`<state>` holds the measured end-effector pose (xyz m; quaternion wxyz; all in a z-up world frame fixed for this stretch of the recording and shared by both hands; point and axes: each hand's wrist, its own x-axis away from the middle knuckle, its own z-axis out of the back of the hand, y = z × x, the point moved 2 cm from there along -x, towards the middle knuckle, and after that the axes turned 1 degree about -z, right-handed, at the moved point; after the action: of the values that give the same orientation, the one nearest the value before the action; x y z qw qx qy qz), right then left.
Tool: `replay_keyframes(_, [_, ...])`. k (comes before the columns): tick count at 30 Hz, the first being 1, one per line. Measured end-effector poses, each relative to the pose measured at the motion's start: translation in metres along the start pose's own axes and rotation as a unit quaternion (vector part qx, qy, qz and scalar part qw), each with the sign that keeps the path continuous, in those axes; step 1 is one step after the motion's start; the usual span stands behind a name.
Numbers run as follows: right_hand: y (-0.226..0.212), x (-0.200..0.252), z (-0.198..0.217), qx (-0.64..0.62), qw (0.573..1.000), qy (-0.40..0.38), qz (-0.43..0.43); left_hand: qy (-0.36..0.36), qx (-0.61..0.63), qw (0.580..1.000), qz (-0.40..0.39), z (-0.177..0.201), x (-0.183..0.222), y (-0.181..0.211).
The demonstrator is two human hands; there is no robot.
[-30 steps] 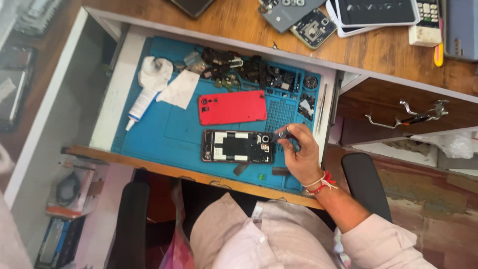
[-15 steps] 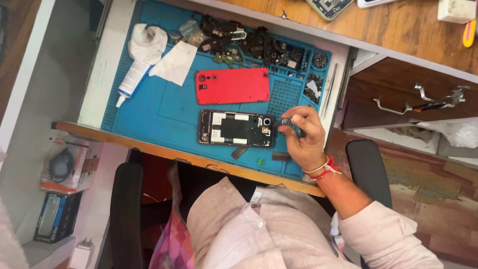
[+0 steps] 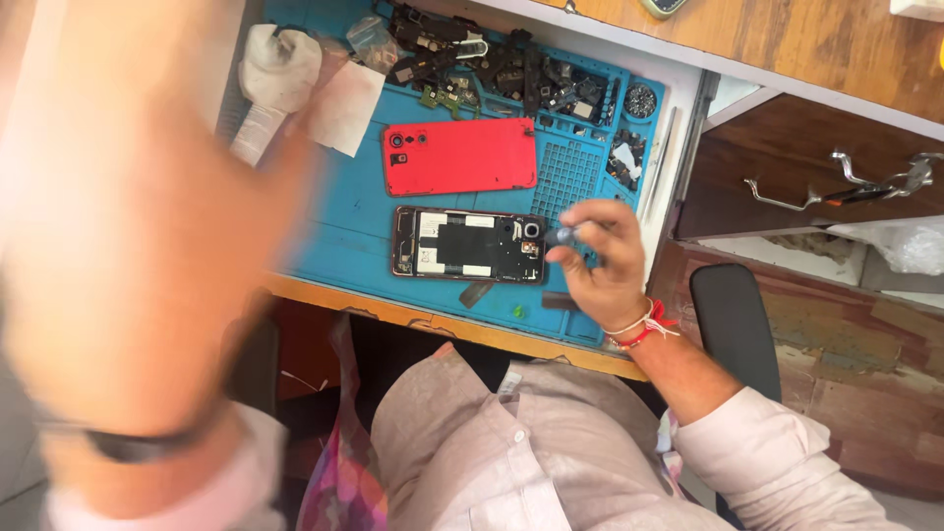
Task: The person uses a precision screwdriver to remove screws from the internal frame of a disassembled smartphone. They carefully unscrew multiple fasteners around the battery and camera areas, placing the removed screws on the blue work mat.
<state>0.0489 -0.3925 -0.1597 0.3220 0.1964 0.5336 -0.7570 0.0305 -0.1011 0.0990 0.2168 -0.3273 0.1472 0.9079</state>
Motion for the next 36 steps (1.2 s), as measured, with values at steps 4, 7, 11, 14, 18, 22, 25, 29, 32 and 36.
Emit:
replay_keyframes(4, [0.005,0.011,0.002,0.000,0.999,0.006,-0.048,-0.152,0.162,0.965,0.136,-0.098,0.057,0.021])
replay_keyframes(7, [0.001,0.009,0.001,0.006,0.999,-0.042,-0.012,-0.228,0.151,0.955,0.114,-0.143,0.092,0.033])
replay_keyframes(11, [-0.007,0.000,0.002,-0.022,0.999,-0.046,-0.014,-0.223,0.132,0.963,0.077,-0.170,0.113,0.043])
replay_keyframes(14, [-0.009,-0.005,-0.002,0.032,0.998,-0.043,0.012,-0.236,0.129,0.962,0.051,-0.176,0.116,0.041])
replay_keyframes(18, [-0.009,-0.005,0.000,0.070,0.997,-0.038,-0.014,-0.239,0.077,0.968,-0.012,-0.174,0.118,0.044])
replay_keyframes(22, [-0.010,-0.018,0.004,0.100,0.994,-0.033,0.028,-0.235,0.047,0.971,-0.024,-0.177,0.119,0.043])
replay_keyframes(25, [-0.012,-0.026,0.003,0.087,0.993,-0.075,-0.042,-0.225,0.026,0.974,-0.020,-0.179,0.119,0.045])
replay_keyframes(29, [-0.006,-0.038,0.007,0.112,0.988,-0.106,0.010,-0.210,0.030,0.977,0.004,-0.181,0.122,0.047])
replay_keyframes(32, [0.001,-0.039,0.006,0.084,0.990,-0.110,0.001,-0.203,0.027,0.978,0.025,-0.183,0.125,0.048])
replay_keyframes(36, [0.002,-0.039,0.008,0.051,0.993,-0.102,-0.004,-0.193,0.040,0.979,0.050,-0.187,0.128,0.049])
